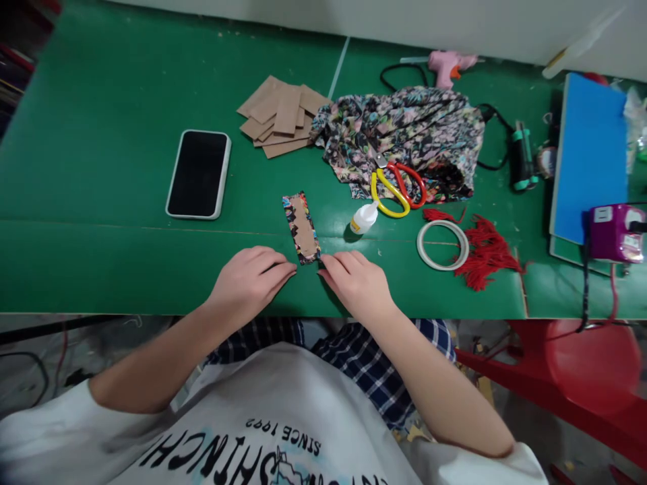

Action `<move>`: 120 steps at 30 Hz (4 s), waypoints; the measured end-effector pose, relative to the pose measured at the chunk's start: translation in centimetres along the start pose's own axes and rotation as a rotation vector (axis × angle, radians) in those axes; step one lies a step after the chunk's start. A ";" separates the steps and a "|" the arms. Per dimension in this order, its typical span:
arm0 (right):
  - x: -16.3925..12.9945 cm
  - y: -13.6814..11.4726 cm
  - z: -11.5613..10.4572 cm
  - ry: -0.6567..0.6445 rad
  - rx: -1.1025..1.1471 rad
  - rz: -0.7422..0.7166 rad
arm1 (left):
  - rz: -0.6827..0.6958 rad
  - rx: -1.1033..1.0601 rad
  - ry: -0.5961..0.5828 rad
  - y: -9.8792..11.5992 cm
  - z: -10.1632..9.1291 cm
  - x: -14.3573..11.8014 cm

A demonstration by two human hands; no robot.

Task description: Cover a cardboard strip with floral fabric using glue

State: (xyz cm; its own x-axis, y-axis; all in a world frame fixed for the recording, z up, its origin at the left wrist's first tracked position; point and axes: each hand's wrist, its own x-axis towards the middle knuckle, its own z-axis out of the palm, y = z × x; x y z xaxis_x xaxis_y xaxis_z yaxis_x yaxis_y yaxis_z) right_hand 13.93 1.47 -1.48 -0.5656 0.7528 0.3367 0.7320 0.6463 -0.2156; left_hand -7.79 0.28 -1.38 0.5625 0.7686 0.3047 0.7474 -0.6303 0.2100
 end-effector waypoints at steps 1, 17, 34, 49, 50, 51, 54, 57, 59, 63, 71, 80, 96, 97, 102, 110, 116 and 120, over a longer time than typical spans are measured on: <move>0.3 0.1 0.3 -0.012 -0.017 -0.015 | -0.001 0.015 0.004 0.1 0.1 0.2; 1.4 0.1 0.5 -0.008 0.069 0.005 | -0.084 0.054 0.093 0.8 0.8 1.0; 1.6 1.7 0.5 -0.074 0.263 -0.130 | -0.116 -0.093 0.084 0.5 1.2 1.0; 1.5 1.8 0.8 0.054 0.168 -0.148 | 0.051 -0.215 -0.041 -5.6 -0.3 5.8; 1.5 1.8 0.8 0.055 0.162 -0.155 | 0.053 -0.212 -0.028 -5.6 0.0 6.1; 1.5 1.8 0.7 0.055 0.153 -0.162 | 0.051 -0.208 -0.014 -5.7 0.4 6.4; 1.4 1.8 0.6 0.053 0.116 -0.184 | 0.061 -0.191 0.018 -5.5 1.1 6.8; 1.2 1.9 0.6 0.055 0.088 -0.198 | 0.094 -0.189 0.031 -5.4 1.6 6.7; 1.2 1.9 0.7 0.052 0.083 -0.204 | 0.114 -0.191 0.036 -5.4 1.8 6.6; 1.4 1.9 0.8 0.038 0.085 -0.206 | 0.132 -0.171 0.040 -5.4 2.1 6.4; 2.3 1.8 0.6 0.035 0.068 -0.185 | 0.149 -0.160 0.029 -5.4 2.2 6.4; 3.2 1.6 0.8 -0.002 0.033 -0.144 | 0.141 -0.164 0.021 -5.4 2.2 6.5; 3.4 1.7 0.9 -0.073 -0.015 -0.136 | 0.139 -0.176 0.003 -5.4 2.0 6.6; 3.4 1.7 0.9 -0.078 -0.015 -0.131 | 0.139 -0.176 0.000 -5.4 2.0 6.6; 3.6 1.6 0.8 -0.092 -0.022 -0.125 | 0.132 -0.178 -0.014 -5.4 2.0 6.7; 3.5 1.6 0.9 -0.087 -0.055 -0.138 | 0.149 -0.169 -0.010 -5.4 2.0 6.6; 3.5 1.6 1.4 -0.066 -0.045 -0.109 | 0.129 -0.163 -0.013 -5.4 2.0 6.5; 3.3 1.5 1.2 0.114 0.000 -0.062 | 0.119 -0.167 -0.018 -5.3 2.0 6.5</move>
State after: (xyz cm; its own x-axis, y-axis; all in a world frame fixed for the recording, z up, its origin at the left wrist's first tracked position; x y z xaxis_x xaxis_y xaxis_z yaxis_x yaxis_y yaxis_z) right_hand 12.73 5.07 -1.77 -0.5630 0.6925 0.4511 0.6968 0.6912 -0.1914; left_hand -7.43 8.86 -2.34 0.6508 0.6886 0.3198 0.6074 -0.7249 0.3249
